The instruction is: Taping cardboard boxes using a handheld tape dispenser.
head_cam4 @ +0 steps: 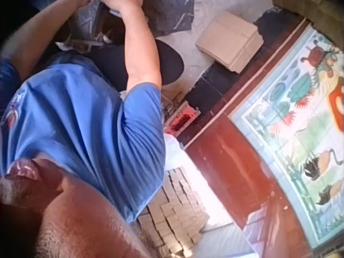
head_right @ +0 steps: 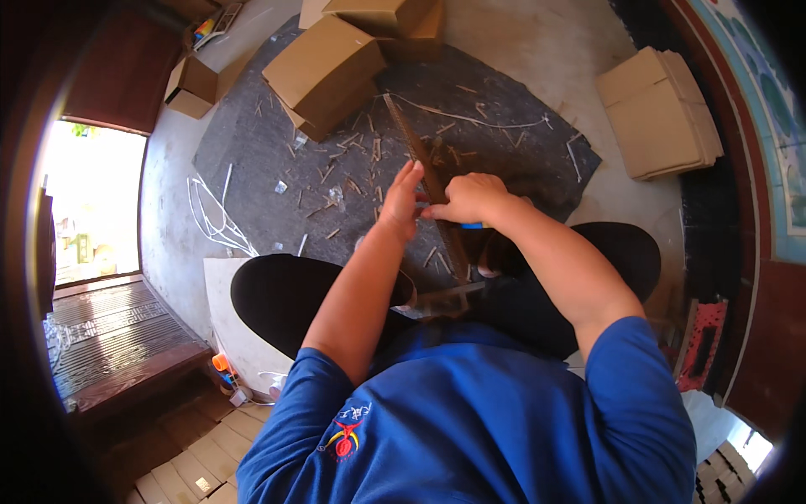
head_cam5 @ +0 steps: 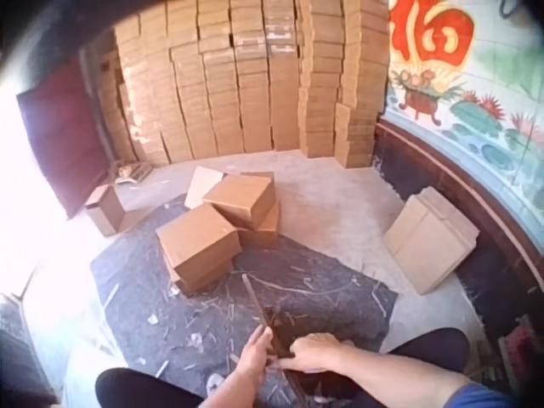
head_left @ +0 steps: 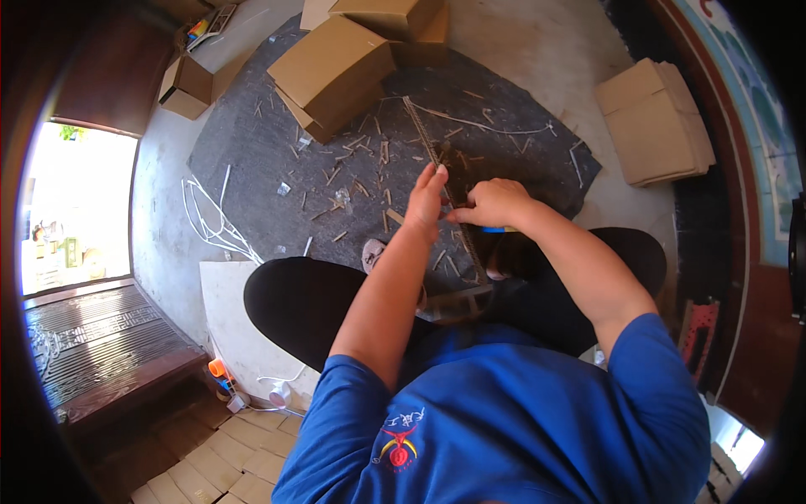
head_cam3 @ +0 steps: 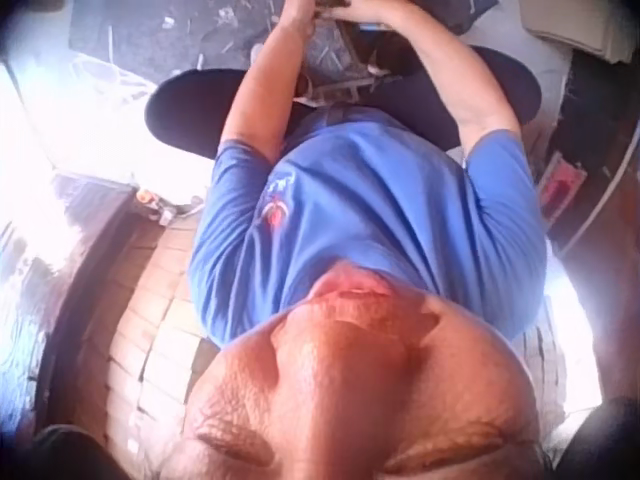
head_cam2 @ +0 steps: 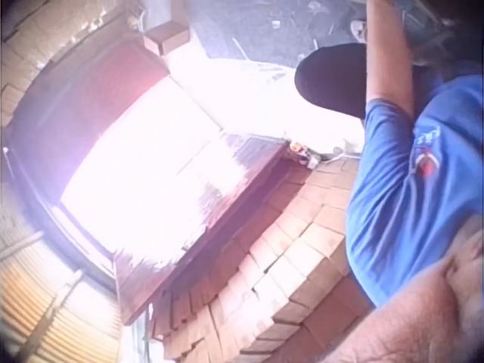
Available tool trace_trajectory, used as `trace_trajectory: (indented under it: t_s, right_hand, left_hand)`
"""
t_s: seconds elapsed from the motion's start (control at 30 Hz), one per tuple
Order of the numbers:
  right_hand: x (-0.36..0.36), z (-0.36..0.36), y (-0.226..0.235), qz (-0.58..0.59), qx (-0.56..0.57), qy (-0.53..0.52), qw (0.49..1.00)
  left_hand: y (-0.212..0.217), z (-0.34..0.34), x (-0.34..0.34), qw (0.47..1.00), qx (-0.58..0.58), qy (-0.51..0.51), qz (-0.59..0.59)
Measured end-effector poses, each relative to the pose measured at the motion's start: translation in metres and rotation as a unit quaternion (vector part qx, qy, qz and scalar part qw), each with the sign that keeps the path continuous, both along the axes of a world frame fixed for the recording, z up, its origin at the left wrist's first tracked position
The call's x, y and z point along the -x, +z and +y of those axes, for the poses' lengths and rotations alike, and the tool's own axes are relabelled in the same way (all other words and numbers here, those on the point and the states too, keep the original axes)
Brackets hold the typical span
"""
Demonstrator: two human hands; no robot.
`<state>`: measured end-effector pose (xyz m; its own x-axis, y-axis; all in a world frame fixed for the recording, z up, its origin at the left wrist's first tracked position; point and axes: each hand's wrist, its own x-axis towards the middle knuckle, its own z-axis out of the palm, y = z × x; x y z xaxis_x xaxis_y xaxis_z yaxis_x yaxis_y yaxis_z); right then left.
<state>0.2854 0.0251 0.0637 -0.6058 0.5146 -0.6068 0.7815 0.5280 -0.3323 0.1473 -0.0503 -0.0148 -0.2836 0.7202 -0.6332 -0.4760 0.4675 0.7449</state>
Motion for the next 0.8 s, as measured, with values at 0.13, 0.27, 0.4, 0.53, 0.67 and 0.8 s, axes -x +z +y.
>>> trace_trajectory:
  t_s: [0.13, 0.27, 0.4, 0.53, 0.67, 0.8]
  right_hand:
    - [-0.010, 0.016, -0.017, 0.007, 0.031, -0.033, 0.999]
    - [-0.026, 0.026, -0.027, 0.020, 0.044, -0.042, 0.998]
    - [-0.027, 0.020, -0.019, 0.026, 0.043, -0.049, 0.998]
    - [-0.006, -0.019, 0.006, 0.042, -0.082, -0.013, 0.996]
    - [-0.013, 0.004, 0.014, 0.082, -0.105, -0.110, 0.985]
    - [0.002, 0.018, -0.003, 0.097, -0.151, -0.133, 0.975]
  left_hand:
    - [-0.005, -0.004, 0.006, 0.999, 0.004, -0.045, 0.016]
    - [-0.009, 0.001, 0.007, 0.993, -0.043, -0.064, 0.090]
    - [-0.006, 0.000, 0.015, 0.970, -0.038, -0.071, 0.231]
    - [0.007, -0.003, 0.027, 0.862, -0.023, -0.173, 0.475]
    - [0.035, -0.031, 0.058, 0.834, -0.049, -0.222, 0.503]
    - [0.038, -0.058, 0.045, 0.791, 0.000, -0.223, 0.570]
